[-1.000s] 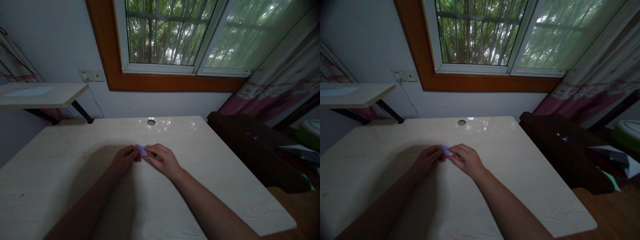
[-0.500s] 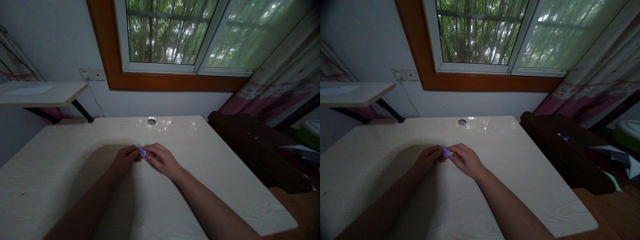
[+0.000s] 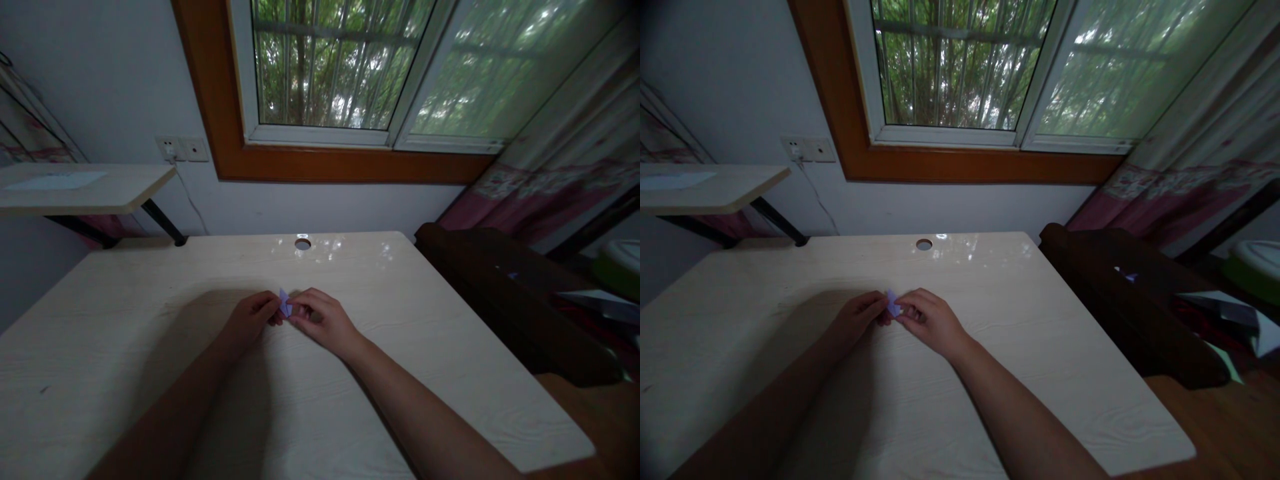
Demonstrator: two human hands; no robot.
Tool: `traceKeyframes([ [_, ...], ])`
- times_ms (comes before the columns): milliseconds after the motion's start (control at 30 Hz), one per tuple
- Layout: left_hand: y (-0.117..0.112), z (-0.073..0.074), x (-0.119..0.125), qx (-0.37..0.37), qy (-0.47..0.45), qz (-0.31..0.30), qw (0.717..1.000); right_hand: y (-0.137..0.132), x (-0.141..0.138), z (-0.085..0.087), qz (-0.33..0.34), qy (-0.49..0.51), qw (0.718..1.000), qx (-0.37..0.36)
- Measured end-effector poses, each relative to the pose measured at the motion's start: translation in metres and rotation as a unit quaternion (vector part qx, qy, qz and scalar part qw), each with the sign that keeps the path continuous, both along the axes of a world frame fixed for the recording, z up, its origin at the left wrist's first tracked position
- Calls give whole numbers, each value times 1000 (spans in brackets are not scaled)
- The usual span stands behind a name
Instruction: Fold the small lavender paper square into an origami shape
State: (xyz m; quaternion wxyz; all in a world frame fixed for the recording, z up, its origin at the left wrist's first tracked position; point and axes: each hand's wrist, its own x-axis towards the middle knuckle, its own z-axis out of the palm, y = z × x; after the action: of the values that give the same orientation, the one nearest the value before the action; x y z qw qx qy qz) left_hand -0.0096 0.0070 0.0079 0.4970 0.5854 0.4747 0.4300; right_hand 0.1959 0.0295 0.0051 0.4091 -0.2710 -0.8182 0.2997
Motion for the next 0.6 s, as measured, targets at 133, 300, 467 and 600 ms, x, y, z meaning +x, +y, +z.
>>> traceKeyframes([
  [133, 1, -1, 0, -9, 1, 2, 1000, 0, -1, 1, -6, 4, 1000, -8],
  [300, 2, -1, 1, -7, 5, 17, 1000, -1, -1, 3, -5, 4, 1000, -15],
  [467, 1, -2, 2, -9, -2, 23, 1000, -2, 0, -1, -13, -5, 999, -49],
  [600, 2, -2, 2, -9, 8, 19, 1000, -1, 0, -5, -47, 32, 991, -120],
])
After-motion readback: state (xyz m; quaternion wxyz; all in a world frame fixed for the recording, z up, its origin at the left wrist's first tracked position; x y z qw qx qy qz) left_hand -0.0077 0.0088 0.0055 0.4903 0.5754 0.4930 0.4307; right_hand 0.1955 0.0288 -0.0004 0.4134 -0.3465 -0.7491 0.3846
